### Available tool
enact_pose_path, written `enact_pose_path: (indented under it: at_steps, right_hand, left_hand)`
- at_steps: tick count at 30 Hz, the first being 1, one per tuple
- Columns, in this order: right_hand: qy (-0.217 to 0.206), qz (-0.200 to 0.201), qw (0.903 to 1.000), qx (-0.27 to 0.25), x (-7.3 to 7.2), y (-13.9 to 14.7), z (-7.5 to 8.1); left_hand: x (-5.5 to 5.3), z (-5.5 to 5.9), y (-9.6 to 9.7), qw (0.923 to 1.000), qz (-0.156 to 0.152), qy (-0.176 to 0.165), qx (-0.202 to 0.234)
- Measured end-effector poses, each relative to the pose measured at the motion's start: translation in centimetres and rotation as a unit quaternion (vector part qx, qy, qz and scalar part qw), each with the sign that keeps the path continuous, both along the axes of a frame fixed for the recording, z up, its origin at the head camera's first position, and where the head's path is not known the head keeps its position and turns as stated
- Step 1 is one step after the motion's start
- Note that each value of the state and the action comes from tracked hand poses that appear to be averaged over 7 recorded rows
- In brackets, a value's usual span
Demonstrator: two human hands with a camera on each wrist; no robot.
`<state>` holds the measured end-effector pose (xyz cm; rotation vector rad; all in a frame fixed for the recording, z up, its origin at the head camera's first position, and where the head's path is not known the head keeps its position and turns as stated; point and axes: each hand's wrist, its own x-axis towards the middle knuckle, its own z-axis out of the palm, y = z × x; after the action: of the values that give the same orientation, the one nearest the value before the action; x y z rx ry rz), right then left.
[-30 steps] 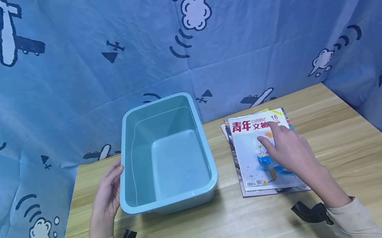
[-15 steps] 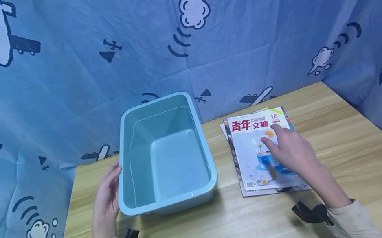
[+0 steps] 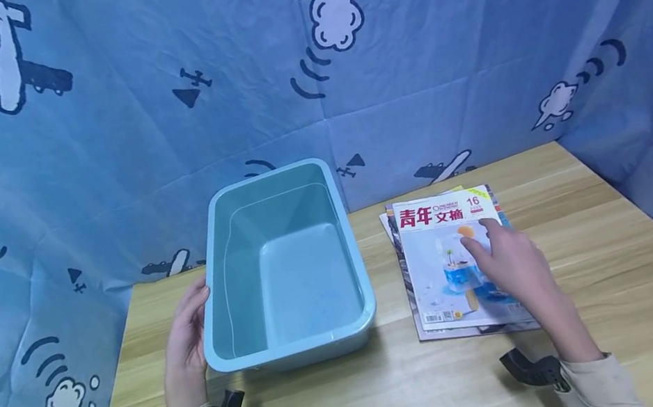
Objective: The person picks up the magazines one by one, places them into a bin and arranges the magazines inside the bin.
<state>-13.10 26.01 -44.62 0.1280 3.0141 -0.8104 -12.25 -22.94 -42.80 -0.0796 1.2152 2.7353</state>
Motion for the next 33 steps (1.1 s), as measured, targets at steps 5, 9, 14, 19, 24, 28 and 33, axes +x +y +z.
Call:
enact_pose_path:
  at_steps: [5, 9, 14, 19, 24, 28, 33]
  right_hand:
    - [-0.007, -0.016, 0.9996, -0.020, -0.1, 0.4, -0.9]
    - [-0.010, -0.030, 0.9992, -0.025, -0.2, 0.9, -1.4]
    - [-0.028, -0.042, 0.9983, -0.027, -0.6, 1.1, -1.7]
    - [-0.032, -0.032, 0.9986, -0.028, -1.0, 1.1, -2.1]
    - [-0.043, -0.038, 0.9981, -0.024, -1.2, 1.1, -2.3]
    - [-0.048, -0.047, 0.9975, -0.021, -1.2, 1.2, -2.5]
    - [-0.027, -0.048, 0.9982, -0.024, -1.1, 1.6, -3.2]
  left_hand:
    - [-0.1, 0.0, 0.1, 0.9999, -0.003, 0.010, 0.009]
    - [-0.2, 0.0, 0.4, 0.9997, -0.004, 0.020, 0.014]
    - [0.0, 0.1, 0.5, 0.9997, 0.016, 0.003, 0.020]
    - [0.2, 0.1, 0.3, 0.9991, 0.024, -0.008, 0.034]
    - [0.1, 0.1, 0.2, 0.9990, 0.015, -0.001, 0.041]
    - [0.1, 0.0, 0.2, 0.9990, 0.008, 0.007, 0.044]
    - [0.2, -0.1, 0.2, 0.9991, 0.005, 0.003, 0.043]
